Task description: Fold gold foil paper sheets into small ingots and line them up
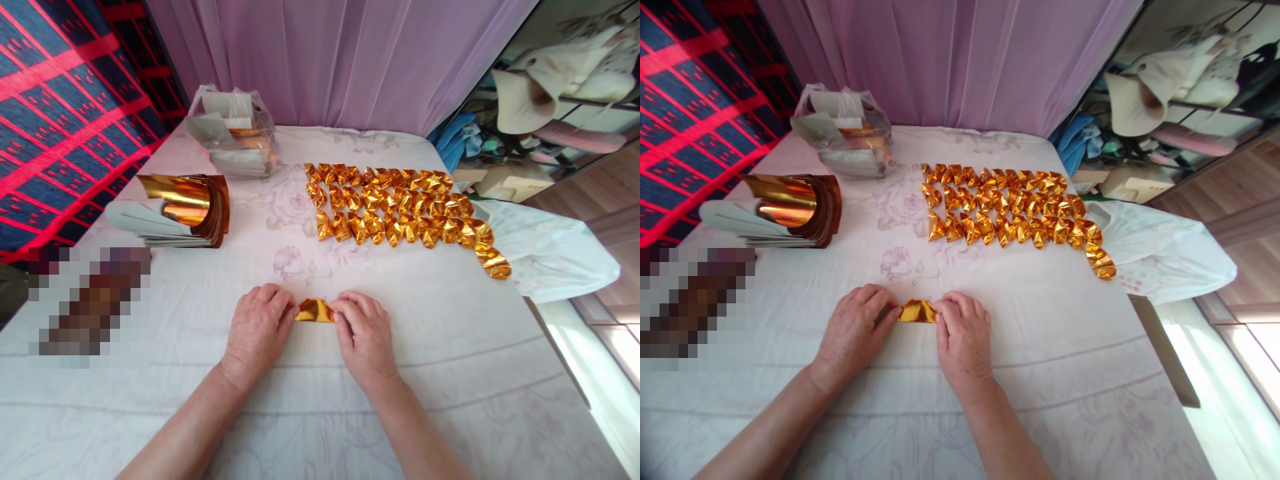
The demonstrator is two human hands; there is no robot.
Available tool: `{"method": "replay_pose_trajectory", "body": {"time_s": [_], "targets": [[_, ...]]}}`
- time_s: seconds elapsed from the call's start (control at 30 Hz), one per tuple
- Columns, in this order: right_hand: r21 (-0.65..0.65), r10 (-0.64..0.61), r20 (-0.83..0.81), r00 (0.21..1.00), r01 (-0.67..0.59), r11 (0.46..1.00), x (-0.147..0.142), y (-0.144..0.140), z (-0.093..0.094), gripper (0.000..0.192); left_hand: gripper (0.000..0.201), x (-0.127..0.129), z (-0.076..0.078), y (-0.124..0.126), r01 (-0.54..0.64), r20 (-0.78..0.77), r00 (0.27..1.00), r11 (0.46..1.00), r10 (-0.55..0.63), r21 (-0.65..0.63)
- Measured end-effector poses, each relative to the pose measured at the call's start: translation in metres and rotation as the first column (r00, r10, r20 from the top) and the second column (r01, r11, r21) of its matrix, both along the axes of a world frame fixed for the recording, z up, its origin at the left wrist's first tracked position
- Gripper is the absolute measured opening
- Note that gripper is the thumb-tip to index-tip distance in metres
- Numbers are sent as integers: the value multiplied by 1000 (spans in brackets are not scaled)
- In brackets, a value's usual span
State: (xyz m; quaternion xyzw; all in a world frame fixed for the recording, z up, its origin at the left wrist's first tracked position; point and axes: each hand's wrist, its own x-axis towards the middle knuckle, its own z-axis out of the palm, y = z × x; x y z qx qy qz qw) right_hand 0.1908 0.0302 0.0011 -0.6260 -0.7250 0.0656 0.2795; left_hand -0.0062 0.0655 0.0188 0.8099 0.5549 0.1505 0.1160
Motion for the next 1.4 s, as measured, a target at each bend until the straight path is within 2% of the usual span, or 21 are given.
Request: {"method": "replay_pose_trajectory", "body": {"time_s": [0.17,0.33,0.5,0.73,0.93,1.07,1.2,1.3,1.4], "targets": [[-26,77,174,982,-73,997,-2,-2,2,48,21,-1,-8,-3,58,59,996,993,-65,106],[-94,86,277,957,-62,994,-4,-2,4,47,22,1,-7,-3,87,8,996,990,-89,107],[-92,72,280,957,-48,995,-2,-3,5,43,23,-2,-5,0,107,-13,994,992,-107,73],[-70,71,267,961,-54,996,6,-5,5,43,28,-12,-11,4,202,26,978,976,-205,80],[-51,72,262,962,-61,997,9,-5,1,41,28,-10,-11,4,193,10,981,977,-194,87],[-3,103,256,961,-106,994,0,-10,6,40,28,-9,-10,3,181,5,983,980,-182,81],[-80,238,274,932,-225,971,-15,-15,11,41,29,-9,-10,3,177,18,984,982,-179,71],[-140,232,264,936,-200,970,-19,-18,11,39,29,-9,-11,3,175,22,984,982,-177,74],[-142,194,254,947,-161,977,-15,-20,10,39,28,-10,-11,4,174,20,984,982,-176,68]]}}
